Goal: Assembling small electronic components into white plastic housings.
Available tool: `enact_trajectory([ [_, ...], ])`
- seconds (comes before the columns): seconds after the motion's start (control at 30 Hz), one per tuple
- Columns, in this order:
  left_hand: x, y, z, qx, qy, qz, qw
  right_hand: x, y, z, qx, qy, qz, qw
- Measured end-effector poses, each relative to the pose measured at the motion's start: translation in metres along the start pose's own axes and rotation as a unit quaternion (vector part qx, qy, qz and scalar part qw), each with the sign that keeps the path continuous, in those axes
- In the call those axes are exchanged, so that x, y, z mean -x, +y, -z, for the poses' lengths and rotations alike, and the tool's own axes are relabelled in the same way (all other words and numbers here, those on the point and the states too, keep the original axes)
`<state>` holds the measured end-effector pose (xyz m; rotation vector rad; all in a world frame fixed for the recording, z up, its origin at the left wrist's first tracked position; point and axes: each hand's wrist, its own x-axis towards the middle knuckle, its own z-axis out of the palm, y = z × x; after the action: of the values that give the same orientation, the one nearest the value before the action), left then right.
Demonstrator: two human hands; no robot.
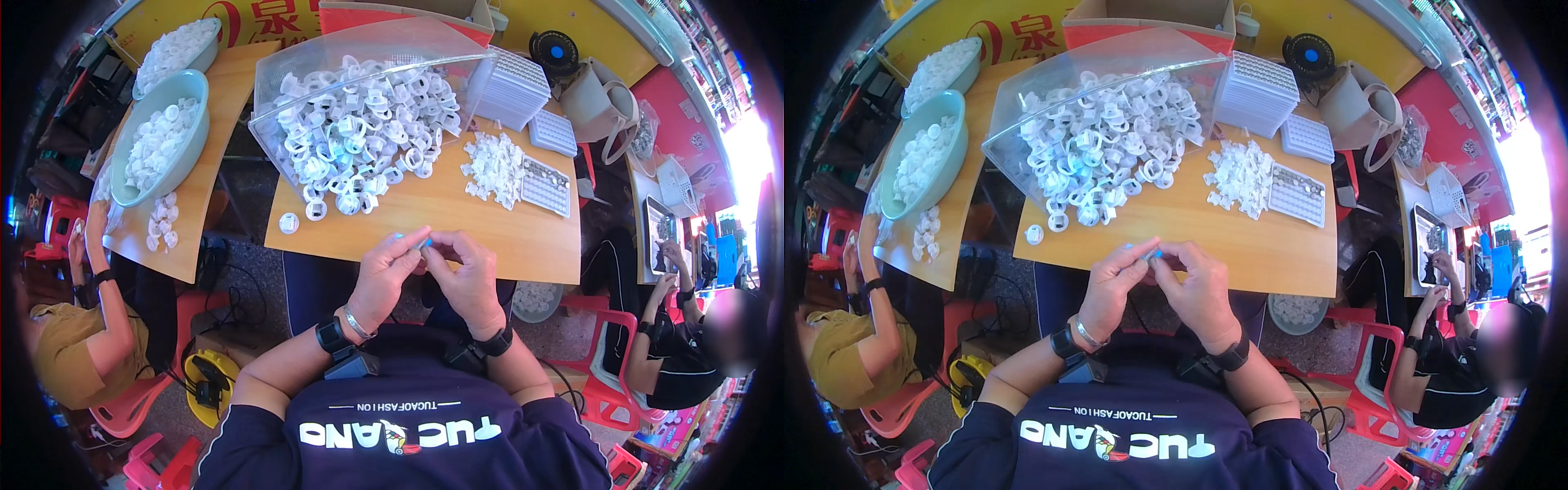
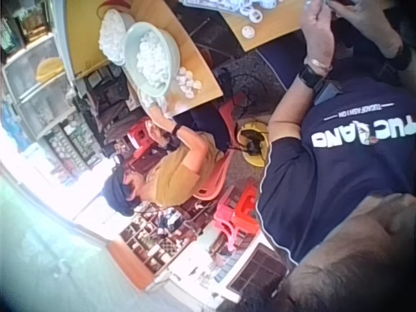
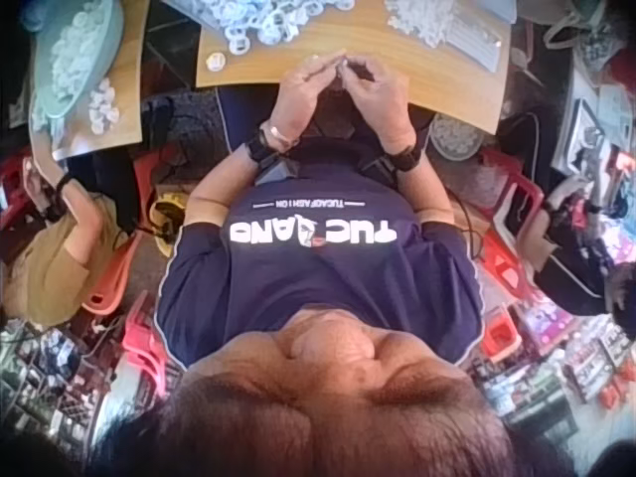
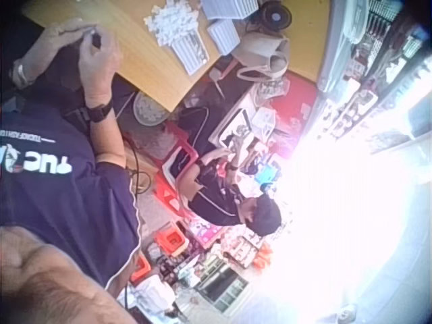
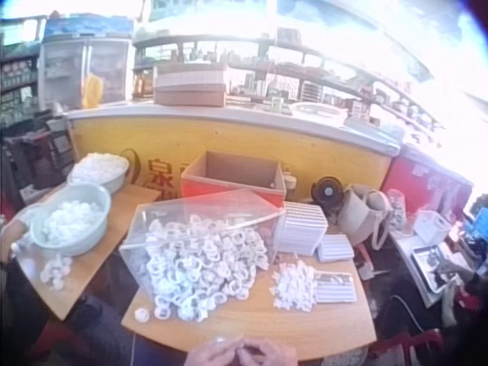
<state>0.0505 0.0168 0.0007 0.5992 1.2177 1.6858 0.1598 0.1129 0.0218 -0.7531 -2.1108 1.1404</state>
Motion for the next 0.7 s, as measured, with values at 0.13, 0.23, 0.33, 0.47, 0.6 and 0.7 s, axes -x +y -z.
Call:
enact_trajectory([
  [0.13, 0.000, 0.004, 0.000, 0.105, 0.017, 0.056, 0.993, 0.000, 0.001, -0.005, -0.054, -0.009, -0.004, 0.999],
  [0.23, -0.002, -0.002, 0.009, 0.086, 0.007, 0.042, 0.995, -0.001, 0.002, -0.006, -0.091, -0.024, 0.012, 0.995],
  [0.33, -0.002, -0.004, 0.009, 0.099, 0.007, 0.036, 0.994, -0.001, -0.003, -0.004, -0.068, -0.057, 0.032, 0.996],
  [0.47, 0.004, 0.000, 0.008, 0.076, -0.016, 0.041, 0.996, 0.003, 0.000, -0.001, -0.070, -0.066, 0.032, 0.995],
  [0.6, 0.010, 0.004, 0.006, 0.056, -0.032, 0.031, 0.997, 0.009, -0.006, 0.002, -0.071, -0.067, 0.035, 0.995],
  [0.7, 0.015, 0.003, 0.005, 0.052, -0.035, 0.020, 0.998, 0.010, -0.008, 0.003, -0.046, -0.064, 0.094, 0.992],
])
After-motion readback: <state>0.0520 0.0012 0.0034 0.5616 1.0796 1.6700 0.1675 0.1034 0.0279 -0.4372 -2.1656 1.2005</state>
